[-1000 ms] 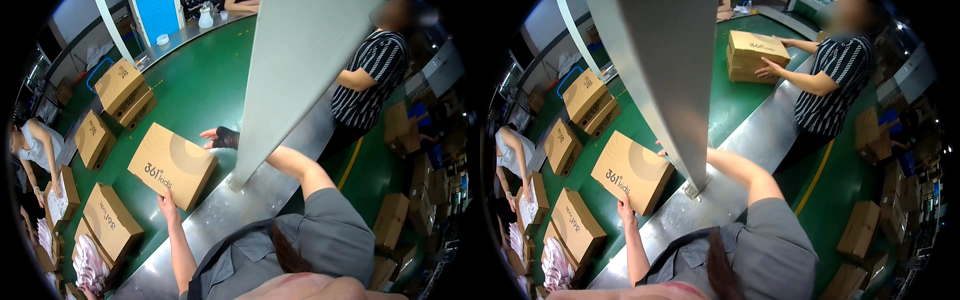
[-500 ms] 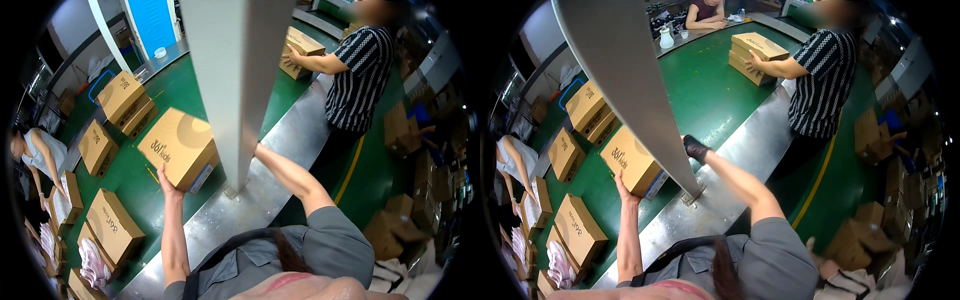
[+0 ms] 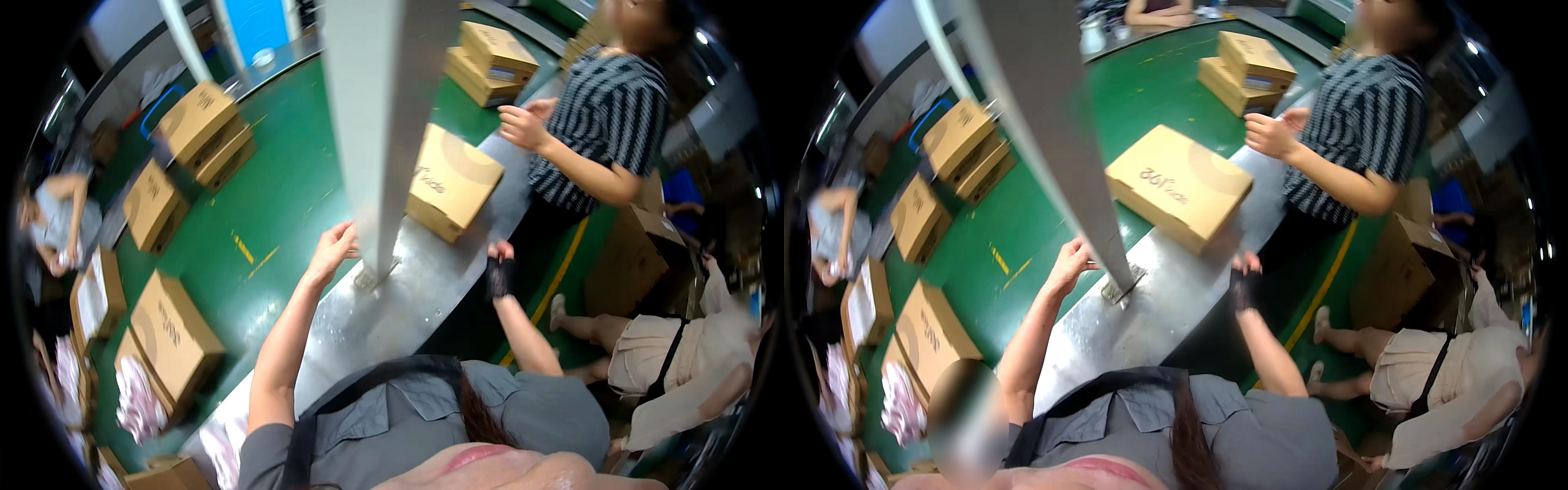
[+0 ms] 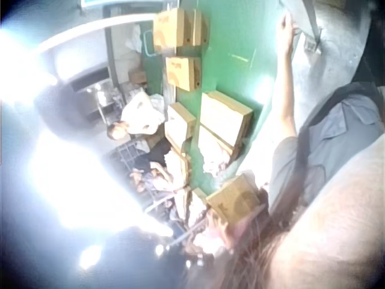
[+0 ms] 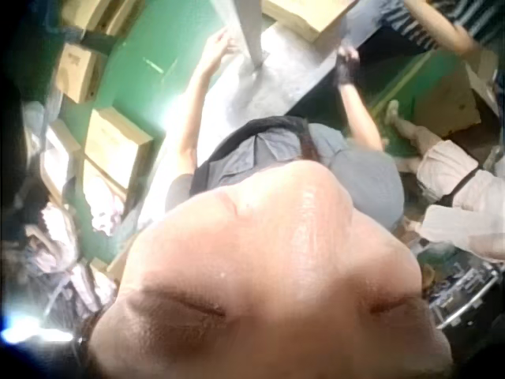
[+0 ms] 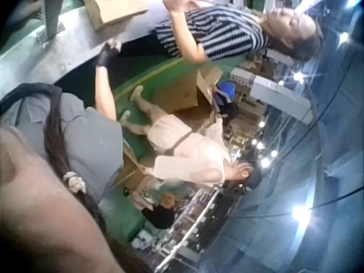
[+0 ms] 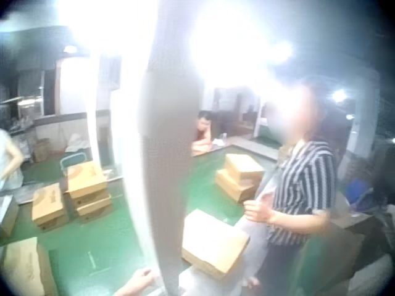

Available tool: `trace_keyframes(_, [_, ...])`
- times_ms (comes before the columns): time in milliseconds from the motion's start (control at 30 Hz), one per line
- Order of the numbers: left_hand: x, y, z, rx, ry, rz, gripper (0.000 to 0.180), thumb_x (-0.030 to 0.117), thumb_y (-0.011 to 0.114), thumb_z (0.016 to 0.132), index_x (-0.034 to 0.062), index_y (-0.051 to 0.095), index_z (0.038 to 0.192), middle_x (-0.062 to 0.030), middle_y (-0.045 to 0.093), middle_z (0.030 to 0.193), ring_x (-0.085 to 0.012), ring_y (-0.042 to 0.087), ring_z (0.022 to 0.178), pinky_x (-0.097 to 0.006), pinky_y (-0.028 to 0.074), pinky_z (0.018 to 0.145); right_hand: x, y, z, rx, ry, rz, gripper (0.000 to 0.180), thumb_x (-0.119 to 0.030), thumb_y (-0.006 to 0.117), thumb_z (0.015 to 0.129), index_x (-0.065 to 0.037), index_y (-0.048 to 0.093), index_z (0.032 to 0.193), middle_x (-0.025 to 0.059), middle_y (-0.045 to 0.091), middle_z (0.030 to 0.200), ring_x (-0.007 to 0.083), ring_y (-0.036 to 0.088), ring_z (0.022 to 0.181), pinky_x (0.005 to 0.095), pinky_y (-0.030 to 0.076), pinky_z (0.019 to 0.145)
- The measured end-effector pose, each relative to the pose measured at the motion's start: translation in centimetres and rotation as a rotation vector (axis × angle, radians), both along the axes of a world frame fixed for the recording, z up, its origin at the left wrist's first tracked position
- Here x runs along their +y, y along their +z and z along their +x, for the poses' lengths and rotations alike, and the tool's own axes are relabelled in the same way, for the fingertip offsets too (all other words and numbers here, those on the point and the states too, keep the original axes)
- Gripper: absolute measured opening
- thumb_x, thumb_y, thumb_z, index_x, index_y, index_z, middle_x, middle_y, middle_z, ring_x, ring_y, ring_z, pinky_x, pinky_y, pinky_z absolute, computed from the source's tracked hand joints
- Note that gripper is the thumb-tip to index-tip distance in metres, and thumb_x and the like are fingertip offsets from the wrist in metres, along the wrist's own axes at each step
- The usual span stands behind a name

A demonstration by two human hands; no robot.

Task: The person places pairs of pink and white sneakers into cardboard boxes labeled '361° kids' on a conveyor belt. They wrap the shoes in tissue paper, close the boxes, and push them down the line.

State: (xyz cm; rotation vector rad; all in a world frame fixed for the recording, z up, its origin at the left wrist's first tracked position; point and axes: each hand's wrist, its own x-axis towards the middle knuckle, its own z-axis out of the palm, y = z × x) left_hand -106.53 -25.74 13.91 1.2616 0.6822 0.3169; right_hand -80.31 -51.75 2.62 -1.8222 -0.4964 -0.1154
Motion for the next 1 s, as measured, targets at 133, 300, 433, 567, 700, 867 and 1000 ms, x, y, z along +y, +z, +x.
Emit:
trace_keyframes(133, [-3.5,-2.0,-9.4,0.129,0.291,-0.122,0.044,0.035,0.056,0.081,-0.0012,0.048,0.106,-0.0094,0.056,0.089,-0.0165,0.058,0.075,-0.028,0.049,0.06,-7.2,-5.4,-10.3,0.088,0.434,-0.224,0.025,-0.02,0.054,0.078,-0.003,0.053,0.096,0.0137,0.053,0.094,0.0245,0.053,0.083,0.0347,0.043,0.074])
trace_keyframes(300, [-10.0,-2.4,-21.8,0.11,0.658,-0.345,0.042,0.035,0.057,0.08,-0.0019,0.05,0.099,-0.0109,0.057,0.08,-0.0199,0.06,0.071,-0.032,0.051,0.059,-4.2,-2.7,-9.0,0.271,0.989,-0.595,0.028,-0.02,0.057,0.079,-0.001,0.053,0.099,0.0089,0.057,0.085,0.019,0.056,0.072,0.031,0.045,0.067])
trace_keyframes(433, [-14.1,-1.1,-29.4,0.027,0.93,-0.442,0.038,0.033,0.056,0.081,-0.0028,0.051,0.091,-0.0109,0.057,0.067,-0.0223,0.06,0.068,-0.035,0.051,0.06,9.4,7.9,-3.0,-0.076,0.875,-0.474,0.028,-0.019,0.056,0.08,-0.001,0.052,0.101,0.0087,0.057,0.084,0.0177,0.057,0.072,0.0294,0.045,0.065])
trace_keyframes(567, [-17.0,-0.3,-35.1,0.021,1.309,-0.39,0.031,0.028,0.054,0.083,-0.0014,0.05,0.093,-0.0103,0.056,0.072,-0.0224,0.059,0.073,-0.034,0.05,0.061,11.7,10.1,-8.7,-0.062,1.031,-0.382,0.027,-0.017,0.056,0.081,-0.001,0.051,0.103,0.0085,0.057,0.082,0.0164,0.057,0.071,0.0279,0.045,0.064])
trace_keyframes(700, [-16.3,1.8,-39.3,-0.159,1.46,-0.294,0.029,0.029,0.055,0.083,0.001,0.05,0.091,-0.0113,0.056,0.075,-0.0227,0.059,0.072,-0.035,0.05,0.062,6.5,5.2,-18.9,0.169,1.435,-0.56,0.027,-0.015,0.055,0.082,-0.001,0.051,0.105,0.0084,0.057,0.081,0.0151,0.057,0.07,0.0264,0.045,0.062])
trace_keyframes(867, [-12.7,0.3,-49.9,-0.25,1.787,-0.205,0.048,0.027,0.056,0.081,-0.0076,0.038,0.109,-0.021,0.048,0.104,-0.0299,0.055,0.087,-0.038,0.05,0.071,8.0,5.9,-29.2,0.453,1.72,-0.637,0.036,-0.015,0.056,0.081,-0.002,0.047,0.113,0.0088,0.058,0.088,0.0153,0.058,0.077,0.0251,0.045,0.065])
trace_keyframes(1000, [-10.1,-3.0,-56.5,-0.141,1.944,-0.332,0.065,0.022,0.058,0.08,-0.004,0.022,0.128,-0.0276,0.022,0.128,-0.0387,0.038,0.11,-0.045,0.042,0.086,14.3,11.0,-38.3,0.872,1.754,-0.606,0.062,-0.027,0.055,0.083,-0.006,0.022,0.131,0.0161,0.052,0.111,0.0265,0.057,0.094,0.0291,0.047,0.072])
